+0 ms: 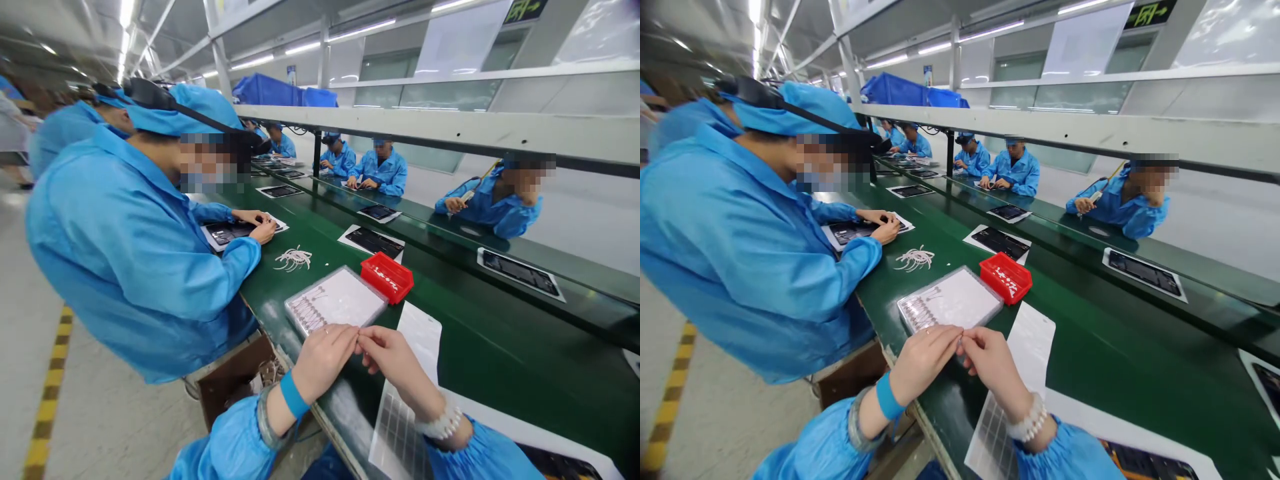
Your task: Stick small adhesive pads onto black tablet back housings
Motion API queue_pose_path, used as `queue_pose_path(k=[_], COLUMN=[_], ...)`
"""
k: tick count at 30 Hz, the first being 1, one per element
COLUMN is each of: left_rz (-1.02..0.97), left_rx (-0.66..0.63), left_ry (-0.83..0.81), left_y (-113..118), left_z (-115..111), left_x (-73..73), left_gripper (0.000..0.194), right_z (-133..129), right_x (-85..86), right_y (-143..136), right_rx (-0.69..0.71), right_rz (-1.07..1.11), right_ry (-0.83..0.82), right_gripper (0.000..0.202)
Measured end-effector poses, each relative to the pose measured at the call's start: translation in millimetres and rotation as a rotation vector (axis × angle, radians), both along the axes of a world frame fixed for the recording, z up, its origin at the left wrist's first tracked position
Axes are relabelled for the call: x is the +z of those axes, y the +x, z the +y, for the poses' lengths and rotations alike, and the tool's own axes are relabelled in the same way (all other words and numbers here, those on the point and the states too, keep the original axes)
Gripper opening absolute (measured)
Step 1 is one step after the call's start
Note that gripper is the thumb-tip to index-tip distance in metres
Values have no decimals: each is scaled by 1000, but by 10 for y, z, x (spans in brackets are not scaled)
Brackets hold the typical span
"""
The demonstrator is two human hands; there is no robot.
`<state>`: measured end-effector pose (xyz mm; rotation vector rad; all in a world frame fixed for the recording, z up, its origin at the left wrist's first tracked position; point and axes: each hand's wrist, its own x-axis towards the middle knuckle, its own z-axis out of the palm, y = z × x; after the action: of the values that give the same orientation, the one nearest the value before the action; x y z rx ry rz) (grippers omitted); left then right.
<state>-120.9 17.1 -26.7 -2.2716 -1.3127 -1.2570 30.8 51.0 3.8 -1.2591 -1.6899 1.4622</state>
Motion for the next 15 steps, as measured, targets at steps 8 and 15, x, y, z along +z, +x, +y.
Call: queue_pose_path(k=[8, 15], left_rz=[41, 140], left_rx=[171, 151], left_ry=[-134, -164], left_y=[-21, 129], left_z=[159, 181], left_x=[13, 195], left_gripper=[20, 44], right_z=[-35, -200], right_x=[-80, 99], right_y=[95, 482], right_rx=[-25, -90], right_rz=[-141, -78], right_ry=[182, -106], right_gripper=[20, 26])
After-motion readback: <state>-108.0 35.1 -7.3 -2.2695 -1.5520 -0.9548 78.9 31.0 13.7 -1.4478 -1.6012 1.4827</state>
